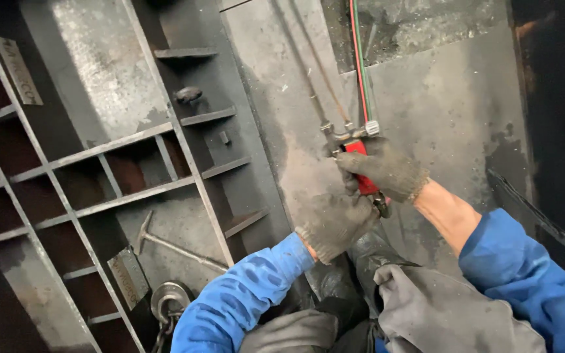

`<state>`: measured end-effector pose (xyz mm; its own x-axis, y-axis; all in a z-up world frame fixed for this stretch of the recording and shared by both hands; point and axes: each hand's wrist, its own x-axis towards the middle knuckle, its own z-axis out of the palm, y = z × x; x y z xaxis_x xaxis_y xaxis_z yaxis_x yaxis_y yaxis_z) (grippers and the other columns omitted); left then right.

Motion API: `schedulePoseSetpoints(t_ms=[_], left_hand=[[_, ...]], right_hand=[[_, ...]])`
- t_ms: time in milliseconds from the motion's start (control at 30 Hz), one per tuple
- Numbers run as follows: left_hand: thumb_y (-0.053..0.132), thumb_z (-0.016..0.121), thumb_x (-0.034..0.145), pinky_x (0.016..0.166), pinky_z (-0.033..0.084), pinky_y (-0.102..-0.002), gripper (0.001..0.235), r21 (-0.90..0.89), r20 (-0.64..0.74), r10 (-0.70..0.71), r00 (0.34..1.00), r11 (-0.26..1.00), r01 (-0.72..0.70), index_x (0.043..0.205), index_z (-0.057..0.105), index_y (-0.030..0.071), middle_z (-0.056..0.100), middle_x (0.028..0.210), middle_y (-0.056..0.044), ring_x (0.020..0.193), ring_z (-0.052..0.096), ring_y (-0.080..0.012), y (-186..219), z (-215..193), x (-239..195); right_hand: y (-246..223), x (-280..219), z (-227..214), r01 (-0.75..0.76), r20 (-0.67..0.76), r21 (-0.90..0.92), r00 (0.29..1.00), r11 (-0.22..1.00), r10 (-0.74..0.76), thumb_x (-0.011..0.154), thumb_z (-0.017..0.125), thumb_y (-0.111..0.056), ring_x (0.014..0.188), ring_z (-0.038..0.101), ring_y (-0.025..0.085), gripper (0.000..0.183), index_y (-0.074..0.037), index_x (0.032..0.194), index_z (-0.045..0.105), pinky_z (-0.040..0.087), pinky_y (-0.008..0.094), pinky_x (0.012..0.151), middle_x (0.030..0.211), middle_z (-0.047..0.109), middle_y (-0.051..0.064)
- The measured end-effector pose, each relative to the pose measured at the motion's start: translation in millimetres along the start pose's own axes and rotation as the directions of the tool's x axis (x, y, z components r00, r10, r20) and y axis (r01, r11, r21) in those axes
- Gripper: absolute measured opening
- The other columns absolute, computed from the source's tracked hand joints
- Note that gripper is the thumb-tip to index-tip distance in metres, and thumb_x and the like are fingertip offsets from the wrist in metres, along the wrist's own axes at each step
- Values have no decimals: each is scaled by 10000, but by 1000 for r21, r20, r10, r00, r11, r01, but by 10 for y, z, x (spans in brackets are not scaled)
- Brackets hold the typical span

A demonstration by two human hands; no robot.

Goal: Operating a gas-cutting torch to heat or cut a metal plate within a large industrial structure.

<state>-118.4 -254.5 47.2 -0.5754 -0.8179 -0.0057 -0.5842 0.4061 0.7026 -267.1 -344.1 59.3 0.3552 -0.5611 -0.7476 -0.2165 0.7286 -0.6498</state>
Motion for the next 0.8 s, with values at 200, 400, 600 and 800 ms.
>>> schedulePoseSetpoints(t_ms=[200,400,600,800], left_hand=[[345,620,970,797,570,-410,374,-368,-76,-299,951,895,252,1270,668,127,736,1025,-116,934,731,-242,-440,-66,-62],[83,516,938,729,600,-499,666,-932,313,-750,582,-361,36,1576,325,76,628,1066,-178,861,652,-283,-1393,-408,-124],[64,593,973,873,643,-466,704,-953,72,-658,750,-266,-142,1589,254,27,637,1274,-206,1113,706,-326,-1282,-919,-220],[276,679,992,550,531,-276,644,-983,131,-803,582,-183,-30,1527,443,6,731,1060,-123,834,669,-193,-1300,-974,-137]], right_hand=[[6,-57,-155,-33,-116,56,992,998,40,931,660,-189,589,581,135,249,-28,1119,690,519,336,542,707,600,19],[138,-203,-258,23,-82,27,996,999,-21,897,607,-148,539,581,112,217,-57,1084,671,505,316,485,661,594,11],[348,-255,-184,-87,-236,-178,971,980,43,931,632,-140,488,495,115,115,-32,941,669,423,318,432,613,532,27],[336,-272,-144,-172,-369,-192,925,966,91,904,690,-196,453,549,144,179,-43,838,625,453,354,413,596,561,33]])
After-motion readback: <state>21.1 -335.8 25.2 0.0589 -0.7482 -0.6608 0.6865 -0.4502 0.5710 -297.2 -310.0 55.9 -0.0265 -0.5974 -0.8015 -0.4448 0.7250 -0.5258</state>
